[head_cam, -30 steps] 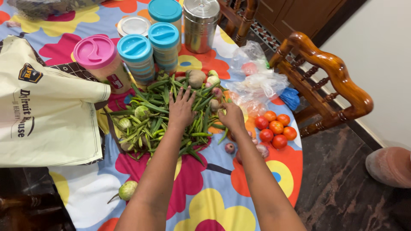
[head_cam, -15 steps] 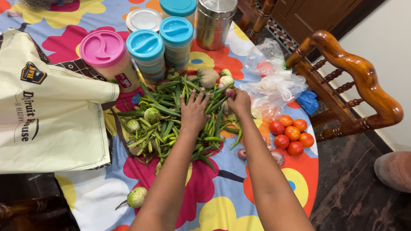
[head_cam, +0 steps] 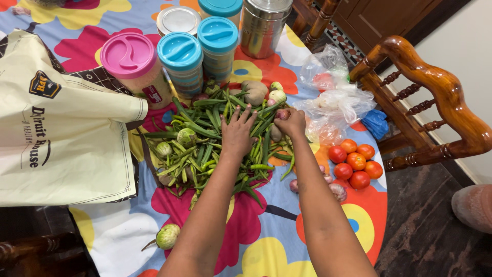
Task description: The person sorts a mixed pile of vegetables on a table, separating tomatoes, onions, green chilies, okra, potatoes, and kohlrabi into distinct piles by type. The person handles the vegetables by hand, picking them from the mixed pile and placing them into organized groups.
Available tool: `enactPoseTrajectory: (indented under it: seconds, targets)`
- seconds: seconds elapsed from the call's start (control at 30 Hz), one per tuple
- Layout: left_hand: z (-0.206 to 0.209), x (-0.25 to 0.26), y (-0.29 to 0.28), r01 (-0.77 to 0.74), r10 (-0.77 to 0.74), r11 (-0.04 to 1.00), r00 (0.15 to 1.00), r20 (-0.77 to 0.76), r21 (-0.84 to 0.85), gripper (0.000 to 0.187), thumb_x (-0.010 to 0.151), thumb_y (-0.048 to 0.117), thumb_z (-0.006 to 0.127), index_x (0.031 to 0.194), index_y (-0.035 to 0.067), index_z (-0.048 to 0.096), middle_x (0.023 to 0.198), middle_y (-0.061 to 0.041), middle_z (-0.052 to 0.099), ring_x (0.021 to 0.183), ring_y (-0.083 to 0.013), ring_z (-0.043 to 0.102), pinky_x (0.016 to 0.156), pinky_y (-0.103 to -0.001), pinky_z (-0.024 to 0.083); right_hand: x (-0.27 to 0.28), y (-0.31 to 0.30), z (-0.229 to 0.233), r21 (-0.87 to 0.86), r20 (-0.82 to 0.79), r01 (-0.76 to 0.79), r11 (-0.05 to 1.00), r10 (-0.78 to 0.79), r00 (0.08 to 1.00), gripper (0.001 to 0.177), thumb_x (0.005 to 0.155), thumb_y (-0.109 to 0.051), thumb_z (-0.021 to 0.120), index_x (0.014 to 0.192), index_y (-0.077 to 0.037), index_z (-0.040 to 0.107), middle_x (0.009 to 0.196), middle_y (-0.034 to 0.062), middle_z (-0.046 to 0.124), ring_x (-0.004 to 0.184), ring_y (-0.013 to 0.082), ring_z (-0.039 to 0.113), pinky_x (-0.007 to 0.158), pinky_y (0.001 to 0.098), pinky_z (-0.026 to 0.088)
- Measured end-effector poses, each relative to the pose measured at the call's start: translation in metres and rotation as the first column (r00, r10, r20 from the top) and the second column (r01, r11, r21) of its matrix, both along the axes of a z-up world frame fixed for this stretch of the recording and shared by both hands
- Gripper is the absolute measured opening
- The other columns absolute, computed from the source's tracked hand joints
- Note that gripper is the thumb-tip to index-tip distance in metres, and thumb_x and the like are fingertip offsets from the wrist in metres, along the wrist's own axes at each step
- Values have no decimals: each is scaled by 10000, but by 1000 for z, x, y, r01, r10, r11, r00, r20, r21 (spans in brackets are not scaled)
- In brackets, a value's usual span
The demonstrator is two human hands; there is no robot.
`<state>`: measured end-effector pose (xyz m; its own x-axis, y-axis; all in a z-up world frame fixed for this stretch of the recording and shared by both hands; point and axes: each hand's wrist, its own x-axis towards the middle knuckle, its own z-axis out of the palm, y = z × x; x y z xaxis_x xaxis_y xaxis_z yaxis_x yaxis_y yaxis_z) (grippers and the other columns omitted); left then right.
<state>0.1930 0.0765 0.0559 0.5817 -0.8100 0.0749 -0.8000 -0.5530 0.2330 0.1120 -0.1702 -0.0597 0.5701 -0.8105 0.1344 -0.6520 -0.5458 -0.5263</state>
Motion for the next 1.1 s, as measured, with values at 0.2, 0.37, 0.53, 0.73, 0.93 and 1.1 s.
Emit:
enactPoseTrajectory:
  seconds: [0.2, 0.37, 0.53, 0.73, 0.93, 1.1]
  targets:
    - [2, 0, -2, -14, 14, 1000, 1000, -20, -18, 918, 743, 397, 866, 1536, 305, 411, 1656, 52, 288, 1515, -247, 281, 1157, -682, 280, -17, 7, 11, 165, 181, 4, 986, -34, 983, 684, 587, -326, 939, 1106, -55, 585, 1039, 118, 667, 945, 269, 677, 851, 391, 568]
    - [-2, -1, -3, -21, 21, 1000, 1000, -15, -21, 934, 743, 403, 868, 1543, 308, 394, 1659, 52, 269, 1515, -248, 272, 1157, -685, 277, -31, 15, 30, 131, 459, -125, 984, 52, 887, 565, 695, -146, 871, 1233, -100, 704, 1128, 141, 560, 938, 247, 648, 825, 345, 588]
    - [0, -3, -4, -37, 37, 999, 999, -17, -19, 943, 738, 386, 873, 1544, 309, 388, 1670, 58, 254, 1531, -246, 252, 1165, -691, 253, -47, 25, 62, 537, 718, -440, 720, -118, 686, 543, 771, -86, 823, 1260, -115, 588, 1152, 83, 632, 991, 166, 691, 843, 309, 591]
    - [15, -28, -9, -94, 89, 993, 994, 60, 78, 911, 739, 310, 843, 1535, 276, 401, 1665, 7, 243, 1539, -271, 209, 1184, -694, 155, -98, 30, 88, 654, 640, -408, 638, -178, 748, 465, 846, -109, 754, 1285, -85, 603, 1116, 65, 644, 924, 176, 695, 741, 339, 622]
    - [-6, -87, -37, 113, -114, 946, 993, 16, -303, 742, 773, 247, 778, 1462, 155, 517, 1570, -115, 430, 1506, -342, 309, 1220, -599, 231, -173, 11, 77, 510, 633, -382, 771, -35, 774, 429, 818, -106, 735, 1242, -55, 689, 1111, 54, 711, 954, 161, 706, 804, 324, 621]
    - [-42, -146, -73, 220, -302, 879, 943, -138, -424, 658, 804, 146, 700, 1440, 110, 536, 1484, -127, 552, 1414, -360, 450, 1197, -546, 297, -213, 20, 87, 250, 435, -217, 944, 90, 896, 437, 729, -140, 793, 1156, -66, 742, 1104, 70, 744, 961, 171, 709, 814, 320, 597]
